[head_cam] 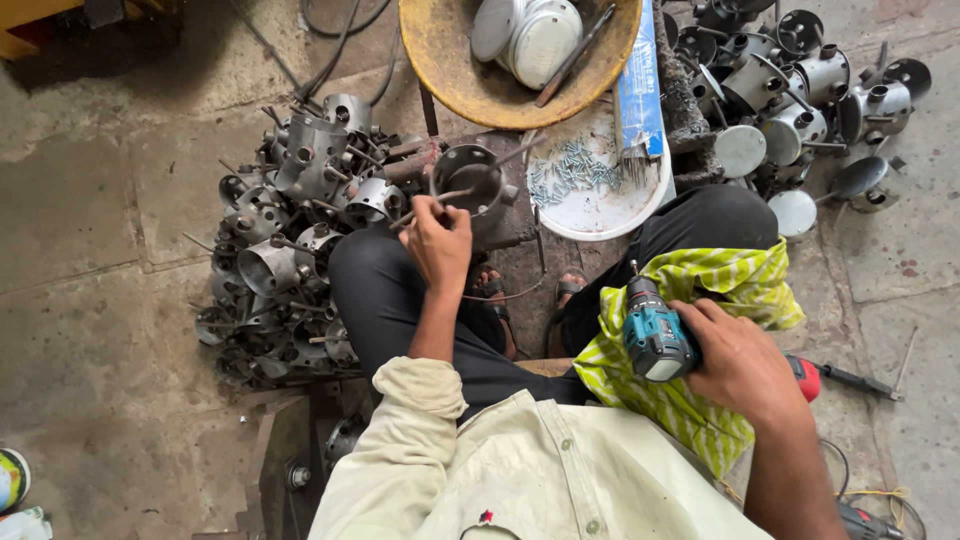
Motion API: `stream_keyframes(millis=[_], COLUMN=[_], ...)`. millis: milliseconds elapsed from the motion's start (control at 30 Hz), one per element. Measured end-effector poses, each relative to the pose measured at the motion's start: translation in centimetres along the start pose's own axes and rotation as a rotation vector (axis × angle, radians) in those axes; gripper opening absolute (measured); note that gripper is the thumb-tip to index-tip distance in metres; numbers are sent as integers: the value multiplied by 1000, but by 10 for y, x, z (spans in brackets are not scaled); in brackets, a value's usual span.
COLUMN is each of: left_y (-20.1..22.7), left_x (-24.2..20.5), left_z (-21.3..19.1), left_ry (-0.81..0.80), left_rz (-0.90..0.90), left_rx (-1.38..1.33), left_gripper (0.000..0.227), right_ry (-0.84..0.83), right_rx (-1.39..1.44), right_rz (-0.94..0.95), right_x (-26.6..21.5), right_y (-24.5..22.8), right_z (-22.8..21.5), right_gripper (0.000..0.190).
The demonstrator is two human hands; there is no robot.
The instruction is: The person sits on the floor and uses a cordless drill to fasten screws into circular metal discs. They repeatedly pick up discs, wipe them with a cloth, place them on a metal stand, and secure them with screws before moving them to a yellow bowl.
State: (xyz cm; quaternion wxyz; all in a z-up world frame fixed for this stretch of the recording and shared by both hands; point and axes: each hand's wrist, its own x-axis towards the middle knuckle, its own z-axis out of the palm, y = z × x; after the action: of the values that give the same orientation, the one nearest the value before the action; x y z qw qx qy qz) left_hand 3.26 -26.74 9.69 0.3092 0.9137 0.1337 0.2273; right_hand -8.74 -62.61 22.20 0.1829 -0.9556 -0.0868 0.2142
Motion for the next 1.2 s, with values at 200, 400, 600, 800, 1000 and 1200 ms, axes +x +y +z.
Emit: stream_keyframes(millis=[200, 400, 600, 800, 1000, 1200], left_y=[9, 7, 28, 115, 216, 211], left_x=[8, 18, 19, -1, -73, -56], left_z=[-16, -52, -62, -30, 27, 70], left_ry=[-108, 102, -10, -473, -710, -769], left_rz=[39, 49, 101, 477, 931, 371], left_rx=[98, -119, -292, -361, -350, -814], left_gripper=[27, 26, 20, 27, 55, 17], right_ry=[-189, -190, -255, -527, -425, -95], right_rx=[111, 115, 130, 160, 337, 110], right_rz=[5, -344, -302, -158, -153, -306], right_x=[-23, -3, -14, -55, -84, -102], right_y=[-38, -81, -81, -56, -48, -22], right_z=[-8, -3, -4, 6, 9, 20], right_gripper=[101, 97, 99, 85, 77, 91])
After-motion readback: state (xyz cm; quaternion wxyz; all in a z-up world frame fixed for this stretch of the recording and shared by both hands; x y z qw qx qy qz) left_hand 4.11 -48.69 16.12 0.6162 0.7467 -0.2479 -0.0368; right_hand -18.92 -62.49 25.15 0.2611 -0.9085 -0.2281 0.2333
